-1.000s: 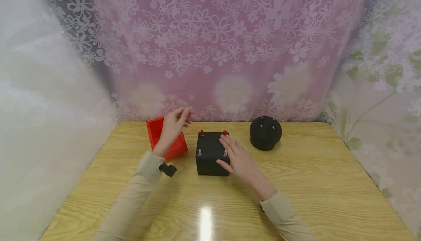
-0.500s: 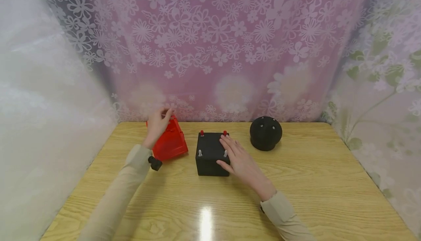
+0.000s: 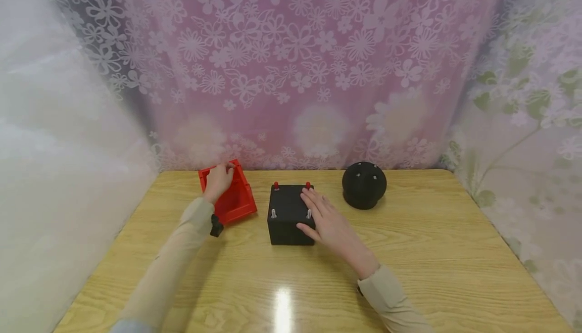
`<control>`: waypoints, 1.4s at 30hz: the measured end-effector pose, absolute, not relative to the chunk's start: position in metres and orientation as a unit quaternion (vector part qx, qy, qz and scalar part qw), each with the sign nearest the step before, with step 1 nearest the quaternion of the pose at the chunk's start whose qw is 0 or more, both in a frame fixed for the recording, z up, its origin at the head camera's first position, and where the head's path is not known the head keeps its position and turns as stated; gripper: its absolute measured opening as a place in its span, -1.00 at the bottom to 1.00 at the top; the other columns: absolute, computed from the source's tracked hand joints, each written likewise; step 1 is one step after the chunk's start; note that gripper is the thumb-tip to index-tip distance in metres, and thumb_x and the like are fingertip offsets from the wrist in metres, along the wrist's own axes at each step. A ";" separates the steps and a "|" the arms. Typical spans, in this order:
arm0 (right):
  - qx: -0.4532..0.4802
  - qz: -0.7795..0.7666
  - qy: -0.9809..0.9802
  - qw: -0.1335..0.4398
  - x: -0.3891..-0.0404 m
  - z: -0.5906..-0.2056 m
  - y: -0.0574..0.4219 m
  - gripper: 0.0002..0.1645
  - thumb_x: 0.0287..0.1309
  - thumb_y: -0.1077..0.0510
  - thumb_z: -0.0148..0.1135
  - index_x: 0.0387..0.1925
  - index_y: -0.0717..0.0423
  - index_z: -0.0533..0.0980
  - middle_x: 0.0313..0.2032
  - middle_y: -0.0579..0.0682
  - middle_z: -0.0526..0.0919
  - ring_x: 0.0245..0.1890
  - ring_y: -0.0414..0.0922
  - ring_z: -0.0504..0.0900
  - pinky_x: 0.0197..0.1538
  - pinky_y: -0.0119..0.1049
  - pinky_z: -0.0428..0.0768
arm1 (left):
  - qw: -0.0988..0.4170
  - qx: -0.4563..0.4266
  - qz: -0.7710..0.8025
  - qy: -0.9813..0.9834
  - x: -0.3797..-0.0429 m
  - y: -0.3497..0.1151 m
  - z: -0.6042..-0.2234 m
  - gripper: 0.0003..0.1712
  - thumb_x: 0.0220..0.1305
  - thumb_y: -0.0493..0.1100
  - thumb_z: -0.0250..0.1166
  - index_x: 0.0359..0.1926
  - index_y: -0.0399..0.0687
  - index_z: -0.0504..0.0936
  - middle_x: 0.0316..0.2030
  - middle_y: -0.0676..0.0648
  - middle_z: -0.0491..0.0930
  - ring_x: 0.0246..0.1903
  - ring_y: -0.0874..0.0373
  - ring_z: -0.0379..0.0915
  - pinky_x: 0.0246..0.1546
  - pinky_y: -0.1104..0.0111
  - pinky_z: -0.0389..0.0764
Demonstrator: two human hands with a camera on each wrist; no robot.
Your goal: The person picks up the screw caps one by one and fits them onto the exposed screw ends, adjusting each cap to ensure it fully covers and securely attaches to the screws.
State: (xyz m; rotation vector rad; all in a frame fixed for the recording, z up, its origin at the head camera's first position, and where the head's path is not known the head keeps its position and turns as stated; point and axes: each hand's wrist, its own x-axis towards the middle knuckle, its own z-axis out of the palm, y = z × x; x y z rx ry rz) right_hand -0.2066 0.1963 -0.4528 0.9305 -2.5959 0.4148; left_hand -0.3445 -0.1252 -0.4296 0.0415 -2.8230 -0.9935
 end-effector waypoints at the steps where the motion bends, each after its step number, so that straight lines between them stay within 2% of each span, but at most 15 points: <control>1: 0.328 0.146 -0.917 0.174 -0.206 -0.453 0.196 -0.07 0.40 -0.16 0.20 0.55 0.24 0.11 0.55 0.17 0.12 0.54 0.08 0.14 0.49 0.08 0.21 | 0.069 0.016 -0.323 -0.944 -0.346 -0.125 -0.432 -0.64 0.58 -0.22 -0.01 0.20 -0.29 0.56 -0.21 -0.28 0.68 -0.46 0.01 0.51 -0.43 0.27 0.50; 5: 0.330 0.148 -0.916 0.172 -0.206 -0.453 0.196 -0.07 0.42 -0.17 0.18 0.54 0.25 0.11 0.54 0.18 0.12 0.54 0.10 0.14 0.48 0.11 0.23 | 0.046 0.019 -0.300 -0.953 -0.349 -0.125 -0.438 -0.63 0.56 -0.27 -0.01 0.21 -0.33 0.55 -0.05 -0.30 0.68 -0.30 -0.08 0.63 -0.23 0.17 0.67; 9: 0.332 0.151 -0.914 0.176 -0.207 -0.453 0.196 -0.08 0.44 -0.20 0.13 0.54 0.26 0.12 0.54 0.19 0.14 0.53 0.10 0.15 0.46 0.14 0.25 | 0.022 0.016 -0.277 -0.961 -0.351 -0.125 -0.441 -0.63 0.53 -0.31 -0.02 0.20 -0.37 0.55 0.04 -0.33 0.66 -0.11 -0.17 0.65 -0.04 0.08 0.69; 15: 0.337 0.156 -0.910 0.184 -0.207 -0.454 0.197 -0.09 0.45 -0.22 0.09 0.53 0.28 0.13 0.53 0.21 0.15 0.53 0.11 0.15 0.46 0.14 0.24 | -0.023 0.003 -0.239 -0.971 -0.353 -0.128 -0.445 -0.65 0.46 -0.37 0.03 0.18 -0.40 0.51 0.03 -0.35 0.64 -0.09 -0.19 0.62 0.02 0.07 0.65; 18: 0.339 0.161 -0.908 0.187 -0.208 -0.454 0.197 -0.09 0.45 -0.21 0.10 0.53 0.28 0.13 0.53 0.20 0.15 0.53 0.11 0.15 0.46 0.16 0.24 | -0.019 -0.001 -0.229 -0.973 -0.355 -0.129 -0.447 -0.65 0.42 -0.38 0.08 0.17 -0.38 0.52 0.04 -0.34 0.63 -0.05 -0.20 0.61 0.06 0.05 0.64; 24: 0.340 0.160 -0.907 0.188 -0.208 -0.454 0.198 -0.09 0.45 -0.22 0.10 0.53 0.28 0.13 0.53 0.20 0.15 0.53 0.11 0.15 0.46 0.16 0.24 | 0.000 0.039 -0.228 -0.973 -0.360 -0.129 -0.452 -0.65 0.40 -0.34 0.14 0.17 -0.26 0.58 0.04 -0.28 0.64 -0.08 -0.21 0.64 -0.02 -0.03 0.68; 27: 0.339 0.160 -0.908 0.185 -0.208 -0.454 0.198 -0.08 0.44 -0.22 0.11 0.53 0.28 0.12 0.53 0.20 0.14 0.53 0.11 0.15 0.46 0.16 0.23 | 0.000 0.040 -0.212 -0.976 -0.361 -0.128 -0.454 -0.78 0.38 -0.35 0.15 -0.03 -0.31 0.64 -0.11 -0.31 0.67 -0.22 -0.19 0.67 -0.19 0.01 0.73; 29: 0.338 0.161 -0.909 0.182 -0.207 -0.454 0.198 -0.08 0.44 -0.21 0.13 0.54 0.27 0.12 0.54 0.20 0.14 0.53 0.11 0.14 0.46 0.16 0.23 | -0.001 0.036 -0.203 -0.979 -0.362 -0.127 -0.455 -0.83 0.37 -0.36 0.15 -0.13 -0.34 0.65 -0.18 -0.32 0.67 -0.27 -0.19 0.67 -0.22 0.03 0.73; 32: 0.337 0.162 -0.910 0.179 -0.207 -0.453 0.198 -0.08 0.43 -0.18 0.16 0.54 0.27 0.12 0.54 0.19 0.14 0.54 0.09 0.13 0.47 0.15 0.22 | 0.004 0.031 -0.195 -0.980 -0.362 -0.126 -0.458 -0.86 0.36 -0.35 0.17 -0.20 -0.36 0.64 -0.24 -0.34 0.67 -0.28 -0.20 0.67 -0.21 0.02 0.74; 34: 0.337 0.160 -0.911 0.179 -0.207 -0.454 0.198 -0.08 0.42 -0.16 0.17 0.54 0.27 0.12 0.54 0.19 0.14 0.54 0.09 0.13 0.47 0.14 0.22 | 0.005 0.029 -0.198 -0.980 -0.362 -0.126 -0.460 -0.86 0.38 -0.34 0.17 -0.16 -0.36 0.62 -0.21 -0.35 0.66 -0.22 -0.23 0.67 -0.13 -0.01 0.72; 38: 0.335 0.159 -0.912 0.177 -0.207 -0.454 0.197 -0.08 0.41 -0.15 0.19 0.54 0.25 0.11 0.54 0.18 0.14 0.54 0.08 0.13 0.48 0.12 0.20 | 0.021 0.022 -0.196 -0.980 -0.360 -0.126 -0.461 -0.89 0.40 -0.34 0.17 -0.17 -0.33 0.58 -0.23 -0.35 0.67 -0.23 -0.25 0.67 -0.15 -0.02 0.72; 42: 0.333 0.160 -0.913 0.175 -0.206 -0.454 0.197 -0.08 0.41 -0.14 0.20 0.55 0.25 0.11 0.54 0.18 0.13 0.54 0.09 0.13 0.48 0.12 0.21 | 0.025 0.022 -0.191 -0.981 -0.359 -0.125 -0.461 -0.94 0.38 -0.34 0.19 -0.27 -0.27 0.56 -0.30 -0.30 0.68 -0.28 -0.21 0.68 -0.18 -0.01 0.73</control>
